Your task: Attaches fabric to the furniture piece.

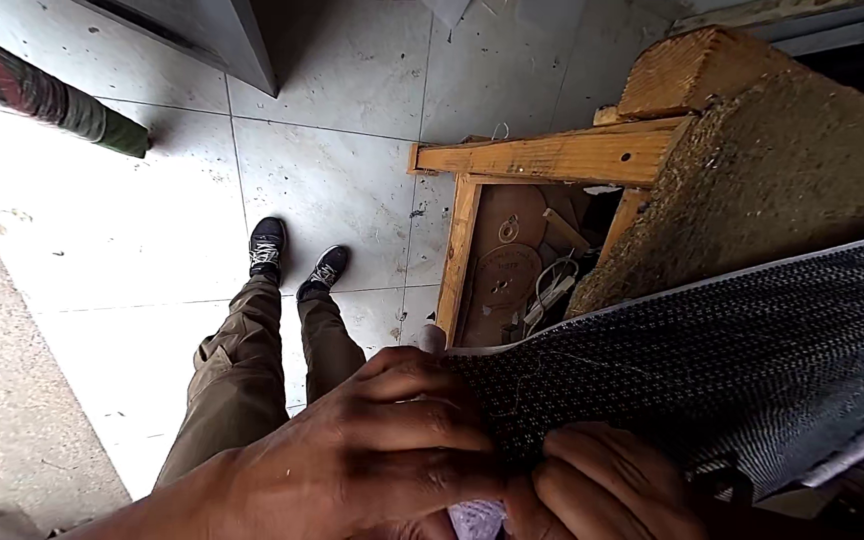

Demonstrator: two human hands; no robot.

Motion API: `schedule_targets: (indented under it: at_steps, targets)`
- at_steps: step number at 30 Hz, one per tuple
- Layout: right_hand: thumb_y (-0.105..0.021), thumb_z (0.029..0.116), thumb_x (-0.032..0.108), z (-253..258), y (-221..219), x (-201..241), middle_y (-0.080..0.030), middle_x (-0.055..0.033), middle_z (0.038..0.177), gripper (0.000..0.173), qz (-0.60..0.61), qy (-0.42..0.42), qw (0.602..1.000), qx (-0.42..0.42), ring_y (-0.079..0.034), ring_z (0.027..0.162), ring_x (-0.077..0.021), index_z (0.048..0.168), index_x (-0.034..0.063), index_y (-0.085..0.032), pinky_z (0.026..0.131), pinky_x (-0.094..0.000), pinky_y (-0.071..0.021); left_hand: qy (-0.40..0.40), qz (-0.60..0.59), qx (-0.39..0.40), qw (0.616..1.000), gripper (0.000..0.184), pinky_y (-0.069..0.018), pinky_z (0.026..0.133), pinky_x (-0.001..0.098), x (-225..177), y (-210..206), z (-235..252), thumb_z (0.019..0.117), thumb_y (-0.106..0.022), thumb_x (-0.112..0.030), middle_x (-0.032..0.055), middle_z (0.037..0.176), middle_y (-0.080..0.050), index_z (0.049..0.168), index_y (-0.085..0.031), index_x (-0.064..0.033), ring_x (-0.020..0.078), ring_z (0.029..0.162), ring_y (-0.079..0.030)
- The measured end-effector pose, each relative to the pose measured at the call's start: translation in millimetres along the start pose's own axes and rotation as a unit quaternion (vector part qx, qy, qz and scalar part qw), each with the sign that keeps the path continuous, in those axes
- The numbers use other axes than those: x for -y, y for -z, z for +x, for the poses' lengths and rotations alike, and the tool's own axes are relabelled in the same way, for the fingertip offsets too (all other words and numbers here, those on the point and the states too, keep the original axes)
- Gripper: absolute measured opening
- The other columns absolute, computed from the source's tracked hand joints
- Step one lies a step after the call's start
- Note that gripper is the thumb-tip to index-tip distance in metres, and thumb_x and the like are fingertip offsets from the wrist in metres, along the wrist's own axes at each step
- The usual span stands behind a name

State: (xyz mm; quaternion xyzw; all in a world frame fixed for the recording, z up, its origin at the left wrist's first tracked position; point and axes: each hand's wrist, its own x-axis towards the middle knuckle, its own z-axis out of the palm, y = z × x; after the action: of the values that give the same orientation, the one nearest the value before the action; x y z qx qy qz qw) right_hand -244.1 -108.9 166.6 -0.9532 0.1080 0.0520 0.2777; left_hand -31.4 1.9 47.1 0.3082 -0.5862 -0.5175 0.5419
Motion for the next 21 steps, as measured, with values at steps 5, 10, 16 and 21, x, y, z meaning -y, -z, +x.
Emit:
schedule_targets:
  at_steps: [5, 10, 16, 21]
  targets:
    - [-0.053, 0.1002, 0.016, -1.5, -4.1, 21.6, -0.047, -0.0022, 0.065, 0.017, -0.054, -0.059, 0.997, -0.014, -0.045, 0.057, -0.0183, 0.09, 0.0073, -0.063, 0.054, -0.0307, -0.039, -0.035, -0.026, 0.007, 0.999, 0.022, -0.045, 0.111, 0.0486, 6.0, 3.9, 5.3, 0.1017, -0.064, -0.027, 0.0045, 0.115, -0.072, 0.111, -0.077, -0.0115, 0.0253, 0.125, -0.06]
    - [-0.054, 0.0985, 0.011, 3.8, -10.4, 63.0, -0.054, -0.0045, 0.065, 0.02, -0.123, -0.195, 0.972, -0.031, -0.05, 0.058, -0.0187, 0.088, 0.003, -0.07, 0.054, -0.0299, -0.0415, -0.038, -0.026, 0.066, 0.997, 0.023, -0.0445, 0.112, 0.0517, 7.5, 10.9, 13.7, 0.1036, -0.06, -0.028, 0.0039, 0.117, -0.071, 0.112, -0.076, -0.0135, 0.026, 0.126, -0.06]
    - [-0.057, 0.0992, 0.014, -16.4, -14.0, 78.5, -0.066, -0.0076, 0.079, 0.02, 0.012, -0.271, 0.962, -0.029, -0.061, 0.07, -0.0226, 0.104, 0.0027, -0.073, 0.062, -0.0328, -0.051, -0.055, -0.017, 0.15, 0.987, 0.023, -0.0462, 0.109, 0.05, 8.3, 21.1, 29.1, 0.1046, -0.057, -0.025, 0.0044, 0.118, -0.07, 0.114, -0.074, -0.0138, 0.0242, 0.123, -0.061]
    - [-0.056, 0.0986, 0.06, -114.6, 17.6, 42.3, -0.072, -0.0133, 0.101, 0.054, 0.044, -0.259, 0.94, 0.217, -0.069, 0.094, -0.0337, 0.106, 0.0081, -0.069, 0.075, -0.0479, -0.0571, -0.074, -0.002, 0.211, 0.975, 0.023, -0.045, 0.11, 0.0513, 7.7, 30.6, 41.6, 0.1044, -0.054, -0.02, 0.006, 0.12, -0.068, 0.115, -0.073, -0.0125, 0.0259, 0.123, -0.06]
